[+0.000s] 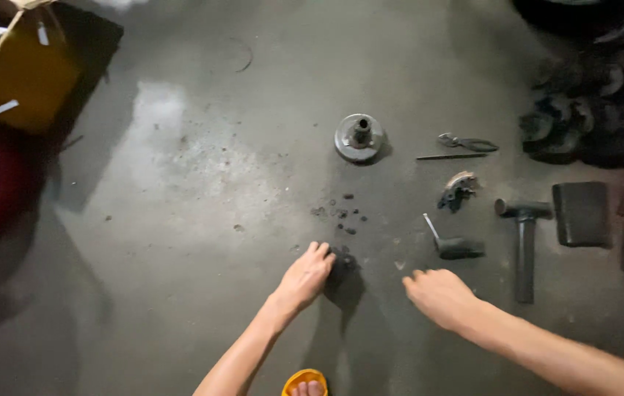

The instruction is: Disassembling a motorcycle clutch assembly by removing springs and pins from the hub

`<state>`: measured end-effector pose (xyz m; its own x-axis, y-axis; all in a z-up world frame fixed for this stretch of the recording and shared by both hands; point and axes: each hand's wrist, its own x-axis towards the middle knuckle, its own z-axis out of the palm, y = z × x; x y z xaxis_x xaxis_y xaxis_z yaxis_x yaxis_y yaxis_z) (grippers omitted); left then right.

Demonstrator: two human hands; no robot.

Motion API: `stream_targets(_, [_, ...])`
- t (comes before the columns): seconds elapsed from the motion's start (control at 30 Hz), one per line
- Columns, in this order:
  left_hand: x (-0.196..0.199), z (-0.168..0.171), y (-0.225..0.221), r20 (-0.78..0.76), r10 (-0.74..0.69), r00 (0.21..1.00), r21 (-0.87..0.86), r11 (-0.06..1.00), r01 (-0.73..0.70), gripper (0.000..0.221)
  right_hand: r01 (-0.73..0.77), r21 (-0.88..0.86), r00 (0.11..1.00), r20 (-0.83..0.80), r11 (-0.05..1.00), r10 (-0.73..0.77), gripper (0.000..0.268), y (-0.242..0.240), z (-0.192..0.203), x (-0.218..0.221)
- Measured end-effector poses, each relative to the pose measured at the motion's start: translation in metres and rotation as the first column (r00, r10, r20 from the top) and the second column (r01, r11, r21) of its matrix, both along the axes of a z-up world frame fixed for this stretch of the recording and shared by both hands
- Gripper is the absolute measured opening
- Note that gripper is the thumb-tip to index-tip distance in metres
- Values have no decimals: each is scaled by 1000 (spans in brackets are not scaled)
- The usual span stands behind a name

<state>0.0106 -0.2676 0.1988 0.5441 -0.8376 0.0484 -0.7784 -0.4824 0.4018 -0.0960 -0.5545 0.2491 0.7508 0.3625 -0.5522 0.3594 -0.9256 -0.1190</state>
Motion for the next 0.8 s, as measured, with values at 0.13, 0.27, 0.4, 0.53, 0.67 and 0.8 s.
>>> stream_targets(0.13, [13,-7,23,65,2,998,137,991,-11,14,8,64,993,116,998,-15,15,59,-36,39])
stream_targets(0.27, [14,9,22,106,89,990,82,992,-98,16,158,214,972,140,964,-191,32,114,-70,63])
stream_targets(0.4, [10,-11,26,34,291,956,94,951,-293,31,345,533,815,237,772,-528,38,156,-90,42])
stream_targets(0.53, [12,-81,19,185,309,933,83,941,-328,22,315,637,721,322,704,-614,15,171,-109,31])
stream_targets(0.67, [23,-73,16,284,349,893,63,923,-380,28,252,626,747,359,738,-560,21,176,-98,50])
stream_targets(0.8, [26,-47,20,185,370,910,29,924,-381,30,225,593,773,374,773,-512,24,173,-110,59])
